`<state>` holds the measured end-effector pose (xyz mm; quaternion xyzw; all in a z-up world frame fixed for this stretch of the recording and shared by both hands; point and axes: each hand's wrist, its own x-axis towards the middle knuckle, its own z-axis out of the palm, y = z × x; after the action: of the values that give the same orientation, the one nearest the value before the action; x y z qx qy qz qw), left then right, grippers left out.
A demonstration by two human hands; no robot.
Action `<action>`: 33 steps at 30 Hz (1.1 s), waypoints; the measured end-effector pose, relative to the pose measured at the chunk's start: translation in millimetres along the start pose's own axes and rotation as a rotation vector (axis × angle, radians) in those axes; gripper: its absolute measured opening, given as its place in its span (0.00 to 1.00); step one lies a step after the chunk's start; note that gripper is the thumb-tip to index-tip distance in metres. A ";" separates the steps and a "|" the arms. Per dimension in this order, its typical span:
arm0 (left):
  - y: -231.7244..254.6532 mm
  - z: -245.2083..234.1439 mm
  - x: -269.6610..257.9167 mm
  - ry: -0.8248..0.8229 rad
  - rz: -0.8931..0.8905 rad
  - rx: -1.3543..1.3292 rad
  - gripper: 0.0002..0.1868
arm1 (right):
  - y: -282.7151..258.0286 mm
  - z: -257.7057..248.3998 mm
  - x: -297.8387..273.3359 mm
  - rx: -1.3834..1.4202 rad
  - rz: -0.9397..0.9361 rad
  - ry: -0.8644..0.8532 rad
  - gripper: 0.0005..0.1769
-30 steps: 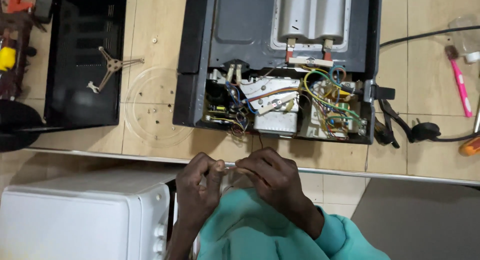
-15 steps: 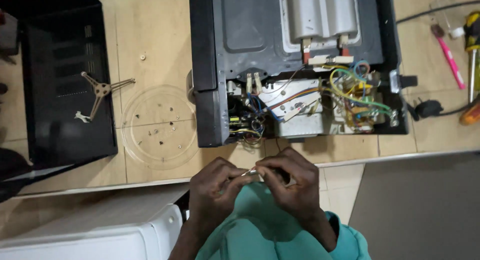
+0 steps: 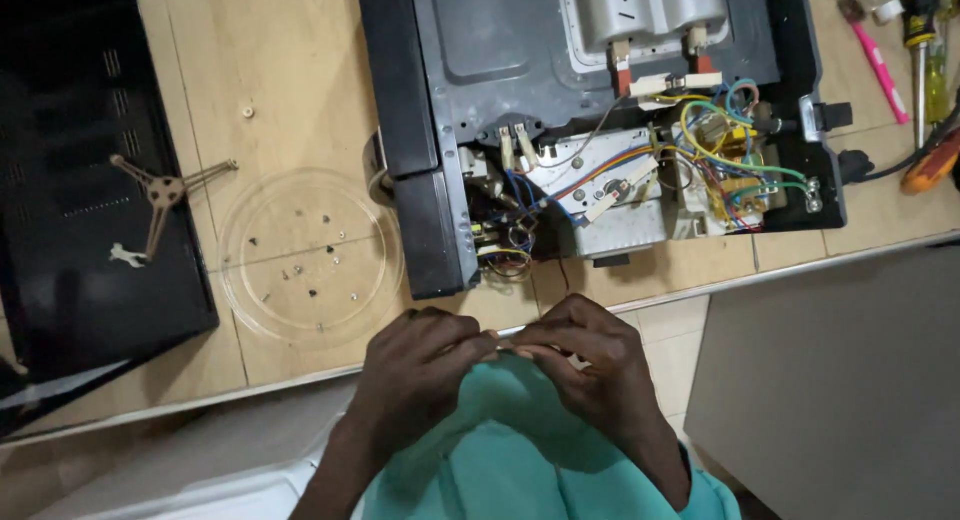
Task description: Connecting internal electrical terminals and organizing wiring inside a microwave oven during a repair process.
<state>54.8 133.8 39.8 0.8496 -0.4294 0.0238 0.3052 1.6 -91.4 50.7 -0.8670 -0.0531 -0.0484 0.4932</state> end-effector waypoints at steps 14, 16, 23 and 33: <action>14.5 -1.0 9.4 0.316 -0.162 -0.068 0.06 | 0.3 -4.0 11.9 0.190 0.004 0.019 0.12; 14.2 2.4 10.5 0.326 -0.192 -0.068 0.06 | 1.8 -5.1 10.6 0.171 0.031 0.001 0.11; 2.1 5.4 7.1 0.349 -0.304 -0.119 0.06 | -0.5 -9.1 8.8 0.006 0.064 0.211 0.04; 0.7 -1.2 13.6 0.397 -0.445 -0.129 0.04 | 7.1 21.5 16.1 -0.195 0.000 0.360 0.05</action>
<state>63.1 124.3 45.3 0.8806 -0.1654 0.0945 0.4339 19.2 -75.7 35.9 -0.8880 0.0407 -0.2075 0.4083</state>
